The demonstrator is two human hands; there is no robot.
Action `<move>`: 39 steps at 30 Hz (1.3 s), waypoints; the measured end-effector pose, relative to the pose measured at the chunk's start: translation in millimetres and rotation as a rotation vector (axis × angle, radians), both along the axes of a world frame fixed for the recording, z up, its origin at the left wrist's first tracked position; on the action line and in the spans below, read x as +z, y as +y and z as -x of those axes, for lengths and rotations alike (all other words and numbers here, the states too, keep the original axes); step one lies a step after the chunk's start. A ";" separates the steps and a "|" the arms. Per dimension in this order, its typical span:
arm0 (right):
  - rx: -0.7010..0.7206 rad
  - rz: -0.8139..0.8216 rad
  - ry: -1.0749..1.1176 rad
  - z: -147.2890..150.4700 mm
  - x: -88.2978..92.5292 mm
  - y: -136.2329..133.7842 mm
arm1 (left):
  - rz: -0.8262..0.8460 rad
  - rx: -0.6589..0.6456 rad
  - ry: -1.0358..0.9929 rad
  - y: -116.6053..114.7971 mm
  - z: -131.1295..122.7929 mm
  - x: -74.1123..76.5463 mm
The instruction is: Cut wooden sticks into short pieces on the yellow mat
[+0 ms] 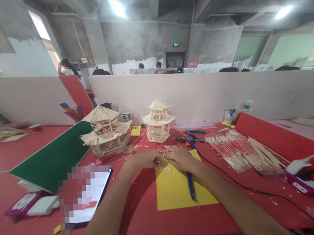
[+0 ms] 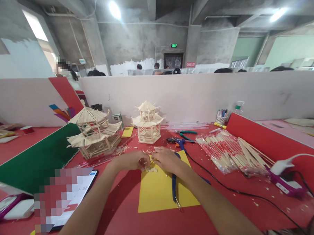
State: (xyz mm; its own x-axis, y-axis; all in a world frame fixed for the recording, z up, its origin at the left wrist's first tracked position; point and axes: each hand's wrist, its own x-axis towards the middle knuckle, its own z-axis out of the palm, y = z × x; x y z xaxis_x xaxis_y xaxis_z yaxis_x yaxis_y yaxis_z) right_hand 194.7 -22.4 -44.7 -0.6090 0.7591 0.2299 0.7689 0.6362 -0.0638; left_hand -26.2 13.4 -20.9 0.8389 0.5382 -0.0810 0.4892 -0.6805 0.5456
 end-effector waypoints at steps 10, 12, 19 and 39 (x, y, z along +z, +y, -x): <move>-0.065 -0.002 -0.121 -14.6 18.6 1.9 | -0.006 -0.002 0.066 -2.8 -3.2 1.2; -0.139 -0.005 -0.117 -23.8 25.4 2.7 | -0.003 0.005 0.087 -3.7 -3.9 1.1; -0.235 -0.008 0.101 -35.5 32.7 5.0 | -0.017 -0.005 0.113 -6.1 -9.2 1.1; -0.206 0.081 -0.048 -20.6 21.9 -3.7 | -0.027 -0.132 0.063 -6.9 -17.3 -2.7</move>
